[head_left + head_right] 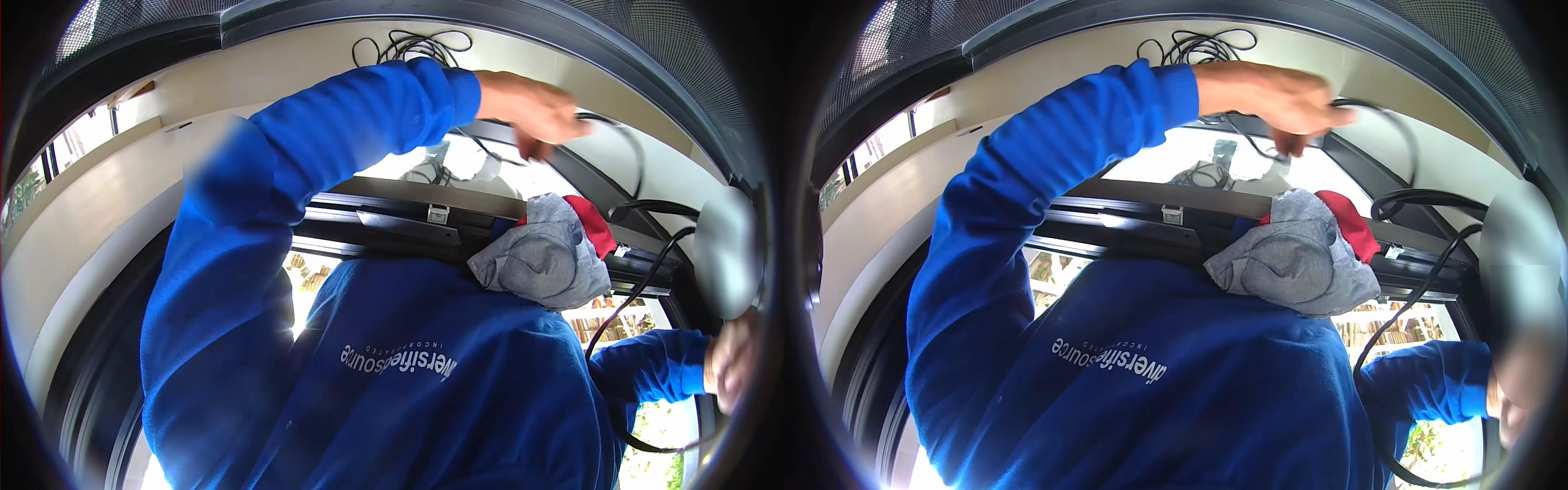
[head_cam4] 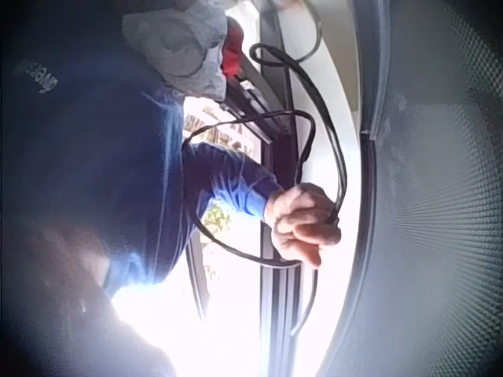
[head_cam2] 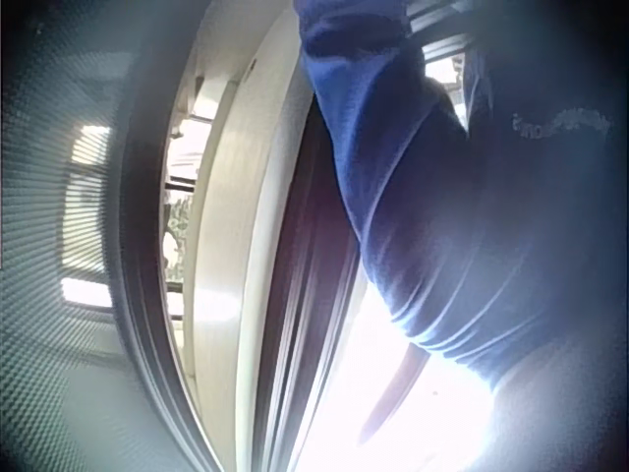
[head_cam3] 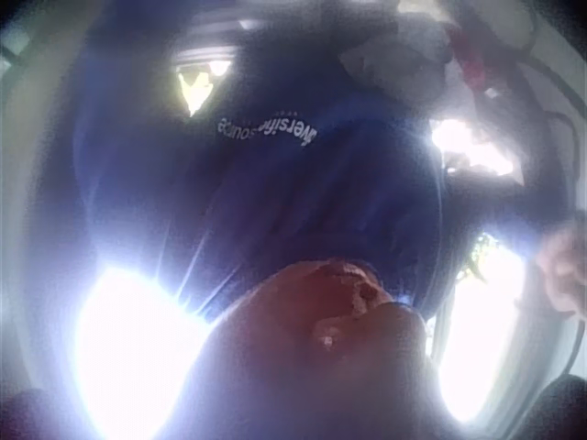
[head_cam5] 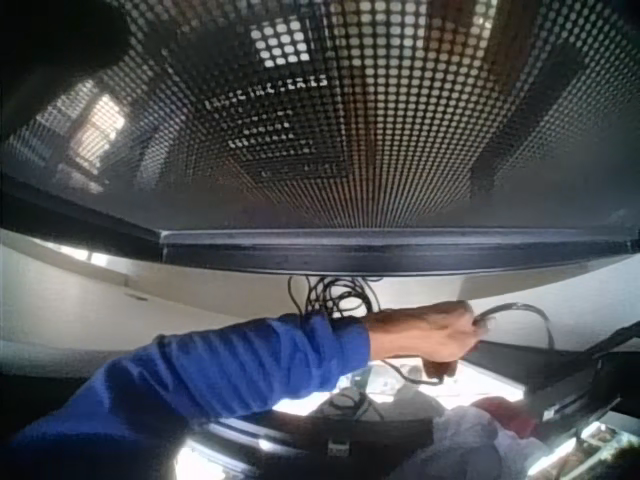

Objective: Installing a black rubber weather-stripping seal into a sliding window frame.

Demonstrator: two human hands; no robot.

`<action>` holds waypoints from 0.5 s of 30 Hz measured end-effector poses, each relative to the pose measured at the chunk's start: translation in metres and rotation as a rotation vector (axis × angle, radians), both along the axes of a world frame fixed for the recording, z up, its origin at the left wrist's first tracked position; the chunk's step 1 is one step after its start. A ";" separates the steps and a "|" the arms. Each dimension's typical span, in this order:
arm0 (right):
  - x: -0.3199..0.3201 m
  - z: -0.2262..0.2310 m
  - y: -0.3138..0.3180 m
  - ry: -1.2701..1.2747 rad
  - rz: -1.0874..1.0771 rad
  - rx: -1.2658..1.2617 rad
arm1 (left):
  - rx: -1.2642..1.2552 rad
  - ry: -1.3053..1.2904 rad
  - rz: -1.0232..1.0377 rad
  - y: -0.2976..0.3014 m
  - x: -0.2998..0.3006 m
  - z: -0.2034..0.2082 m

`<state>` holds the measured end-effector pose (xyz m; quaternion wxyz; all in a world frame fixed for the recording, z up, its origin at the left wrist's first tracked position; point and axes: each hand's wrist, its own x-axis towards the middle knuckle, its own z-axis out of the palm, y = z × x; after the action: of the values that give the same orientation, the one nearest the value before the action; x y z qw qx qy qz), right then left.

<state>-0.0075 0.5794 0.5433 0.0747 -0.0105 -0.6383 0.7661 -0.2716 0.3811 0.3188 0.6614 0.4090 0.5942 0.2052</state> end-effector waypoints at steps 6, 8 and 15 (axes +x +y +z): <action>-0.061 -0.059 -0.056 -0.637 -0.439 0.849 | 0.256 -0.580 0.364 0.017 0.031 0.106; -0.064 -0.077 -0.056 -0.618 -0.241 0.525 | 0.411 -0.854 0.574 0.025 0.048 0.103; -0.018 -0.088 -0.021 -0.711 -0.132 0.351 | 0.305 -0.843 0.656 0.030 0.042 0.096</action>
<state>-0.0258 0.5587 0.4550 -0.1009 -0.3030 -0.7436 0.5875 -0.2296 0.4116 0.4146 0.6765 0.1762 0.3381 0.6301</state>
